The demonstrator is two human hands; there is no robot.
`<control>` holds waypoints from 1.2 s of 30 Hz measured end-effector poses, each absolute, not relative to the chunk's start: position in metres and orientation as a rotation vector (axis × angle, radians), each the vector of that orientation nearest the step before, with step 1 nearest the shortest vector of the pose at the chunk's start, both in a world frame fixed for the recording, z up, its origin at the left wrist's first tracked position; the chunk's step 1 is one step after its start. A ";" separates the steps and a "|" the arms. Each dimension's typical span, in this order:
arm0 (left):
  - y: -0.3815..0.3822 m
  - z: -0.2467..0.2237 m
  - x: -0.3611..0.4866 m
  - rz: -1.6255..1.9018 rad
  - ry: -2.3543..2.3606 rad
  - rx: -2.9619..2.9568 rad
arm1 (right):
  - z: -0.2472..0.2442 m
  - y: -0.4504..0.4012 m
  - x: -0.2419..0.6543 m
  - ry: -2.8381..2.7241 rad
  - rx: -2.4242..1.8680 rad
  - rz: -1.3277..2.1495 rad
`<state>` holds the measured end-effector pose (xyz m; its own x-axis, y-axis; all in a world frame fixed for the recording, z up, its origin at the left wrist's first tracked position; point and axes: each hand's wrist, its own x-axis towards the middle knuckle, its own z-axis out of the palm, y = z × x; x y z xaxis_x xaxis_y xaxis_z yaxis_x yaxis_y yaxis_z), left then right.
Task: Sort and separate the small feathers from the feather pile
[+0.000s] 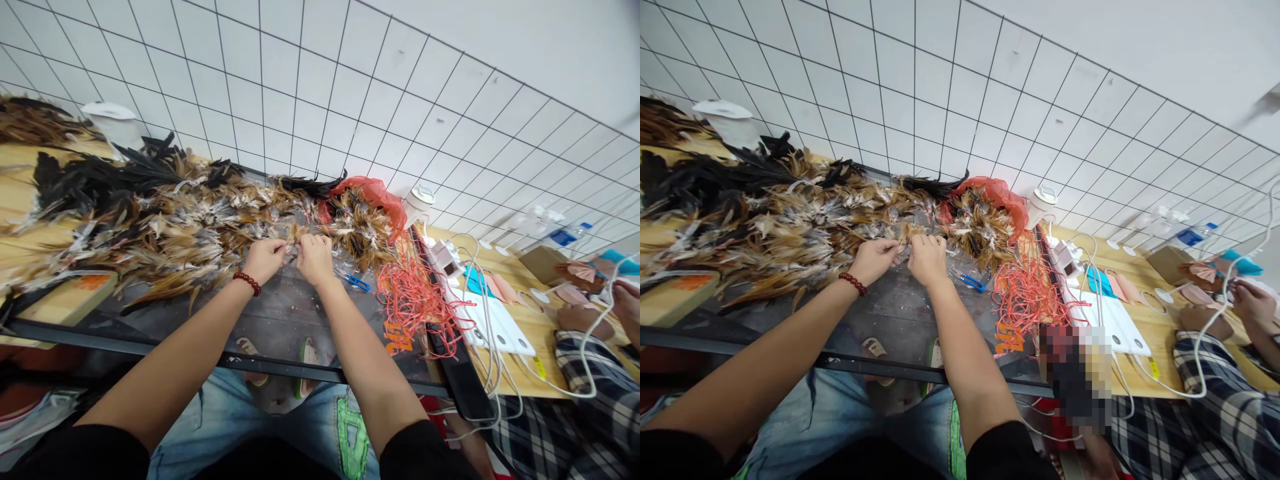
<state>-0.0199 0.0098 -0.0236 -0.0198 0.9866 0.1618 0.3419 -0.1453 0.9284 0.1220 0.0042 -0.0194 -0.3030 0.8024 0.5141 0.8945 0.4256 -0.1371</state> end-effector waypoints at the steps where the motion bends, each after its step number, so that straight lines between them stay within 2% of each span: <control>1: 0.009 -0.022 -0.018 1.183 1.385 1.444 | -0.019 0.004 0.122 -2.160 -1.428 -0.237; 9: 0.008 -0.006 -0.018 1.310 1.262 0.981 | -0.017 0.002 0.123 -2.185 -1.428 -0.271; 20: 0.013 -0.020 -0.017 1.285 1.394 1.259 | -0.017 0.002 0.121 -2.187 -1.454 -0.256; 27: 0.018 -0.024 -0.021 1.466 1.363 1.234 | -0.021 0.005 0.122 -2.152 -1.407 -0.241; 36: 0.014 -0.022 -0.016 1.301 1.346 1.242 | -0.021 0.004 0.122 -2.136 -1.412 -0.241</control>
